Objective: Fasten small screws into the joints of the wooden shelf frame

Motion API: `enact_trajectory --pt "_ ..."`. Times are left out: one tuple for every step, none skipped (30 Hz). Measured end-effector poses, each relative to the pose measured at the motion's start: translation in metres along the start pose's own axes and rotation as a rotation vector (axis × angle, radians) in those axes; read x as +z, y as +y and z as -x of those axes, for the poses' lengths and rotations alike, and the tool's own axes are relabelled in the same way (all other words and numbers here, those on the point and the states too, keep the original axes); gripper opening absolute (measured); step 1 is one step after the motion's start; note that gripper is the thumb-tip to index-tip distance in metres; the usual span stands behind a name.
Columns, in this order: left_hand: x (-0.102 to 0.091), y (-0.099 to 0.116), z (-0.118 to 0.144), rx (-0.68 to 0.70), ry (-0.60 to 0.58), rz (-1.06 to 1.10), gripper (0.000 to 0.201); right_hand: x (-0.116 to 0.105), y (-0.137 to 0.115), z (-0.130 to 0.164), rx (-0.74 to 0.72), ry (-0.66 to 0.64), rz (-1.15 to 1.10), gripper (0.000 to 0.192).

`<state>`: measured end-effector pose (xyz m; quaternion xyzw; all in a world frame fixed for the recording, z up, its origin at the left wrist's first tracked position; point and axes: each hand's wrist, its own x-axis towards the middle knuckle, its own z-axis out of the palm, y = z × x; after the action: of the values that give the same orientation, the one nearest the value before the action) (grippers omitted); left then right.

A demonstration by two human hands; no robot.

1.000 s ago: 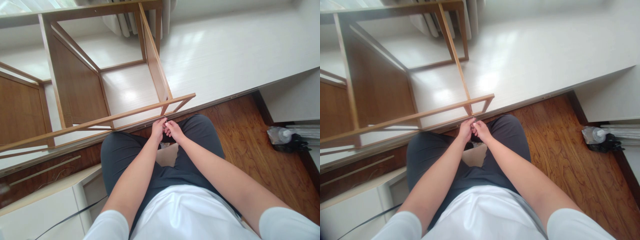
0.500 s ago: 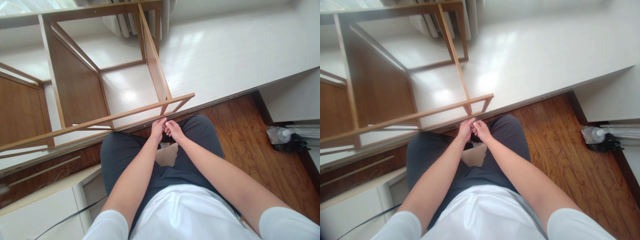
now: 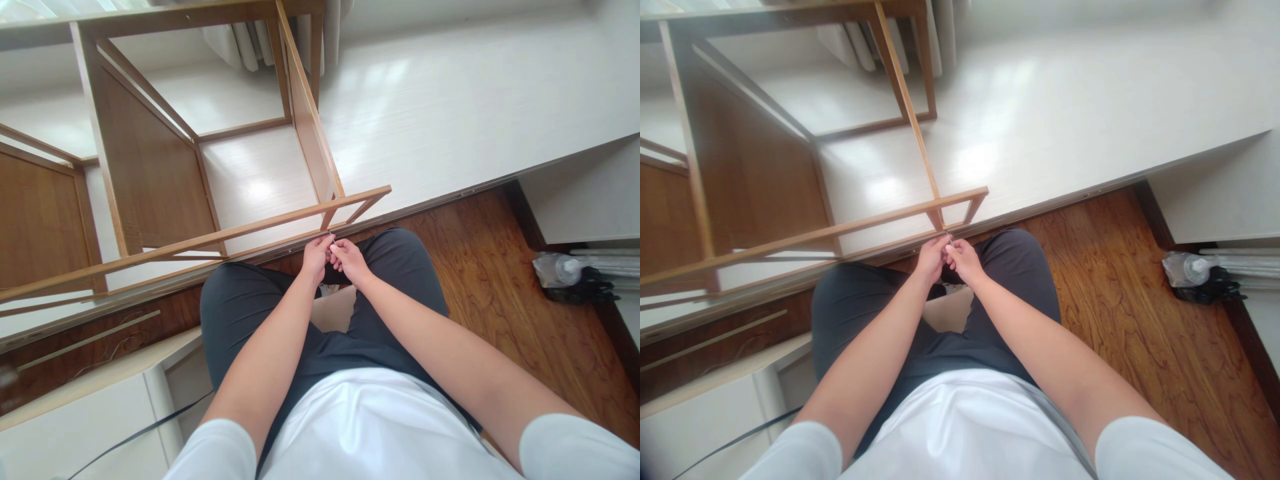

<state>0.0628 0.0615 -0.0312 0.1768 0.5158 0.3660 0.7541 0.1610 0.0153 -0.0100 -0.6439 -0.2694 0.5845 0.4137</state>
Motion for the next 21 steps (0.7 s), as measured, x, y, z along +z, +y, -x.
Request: enact_trajectory --pt "0.000 0.000 0.000 -0.003 -0.004 0.001 0.040 0.000 0.000 0.000 -0.003 0.002 -0.006 0.033" --pt "0.000 0.000 0.000 -0.006 -0.006 0.003 0.040 0.000 0.000 0.000 -0.005 0.004 -0.011 0.033" --pt "0.001 0.000 0.001 -0.008 -0.005 0.007 0.040 0.000 0.000 0.000 -0.007 0.006 -0.014 0.033" --pt "0.001 0.001 0.001 -0.012 -0.004 0.012 0.041 0.000 0.000 0.000 -0.011 0.008 -0.015 0.033" --pt "0.001 0.001 0.001 -0.016 -0.001 0.018 0.041 0.000 0.000 0.000 -0.015 0.008 -0.014 0.032" --pt "0.001 0.001 0.002 -0.022 0.001 0.022 0.041 0.000 0.000 0.000 -0.019 0.008 -0.011 0.032" --pt "0.002 0.002 0.002 -0.027 0.006 0.024 0.040 0.000 0.000 0.000 -0.021 0.006 -0.007 0.032" --pt "0.002 0.002 0.003 -0.030 0.011 0.024 0.040 0.000 -0.001 0.000 -0.021 0.006 -0.002 0.032" --pt "0.002 0.003 0.003 -0.034 0.016 0.023 0.040 0.001 -0.001 0.001 -0.021 0.005 0.004 0.032" --pt "0.003 0.003 0.004 -0.035 0.021 0.021 0.039 0.001 -0.001 0.001 -0.019 0.004 0.009 0.032" --pt "0.003 0.004 0.005 -0.035 0.026 0.020 0.038 0.001 -0.002 0.001 -0.018 0.005 0.014 0.032" --pt "0.004 0.005 0.006 -0.036 0.030 0.020 0.038 0.001 -0.002 0.001 -0.018 0.005 0.019 0.031" --pt "0.004 0.006 0.007 -0.037 0.030 0.021 0.037 0.001 -0.002 0.001 -0.021 0.005 0.024 0.031" --pt "0.005 0.007 0.008 -0.040 0.030 0.020 0.037 0.001 -0.002 0.001 -0.025 0.005 0.028 0.031" --pt "0.005 0.008 0.008 -0.042 0.030 0.018 0.037 0.001 -0.002 0.001 -0.029 0.004 0.032 0.030" --pt "0.006 0.009 0.009 -0.044 0.033 0.016 0.036 0.002 -0.002 0.001 -0.033 0.004 0.036 0.030" --pt "0.006 0.010 0.010 -0.046 0.037 0.013 0.036 0.002 -0.003 0.001 -0.034 0.004 0.040 0.030" --pt "0.006 0.011 0.010 -0.049 0.042 0.012 0.036 0.002 -0.003 0.001 -0.033 0.004 0.044 0.030" --pt "0.006 0.011 0.010 -0.052 0.047 0.012 0.035 0.002 -0.003 0.001 -0.032 0.005 0.049 0.029" --pt "0.006 0.011 0.010 -0.054 0.052 0.013 0.035 0.002 -0.003 0.001 -0.030 0.006 0.054 0.030" --pt "0.006 0.011 0.009 -0.055 0.054 0.016 0.035 0.003 -0.004 0.001 -0.030 0.008 0.059 0.030"
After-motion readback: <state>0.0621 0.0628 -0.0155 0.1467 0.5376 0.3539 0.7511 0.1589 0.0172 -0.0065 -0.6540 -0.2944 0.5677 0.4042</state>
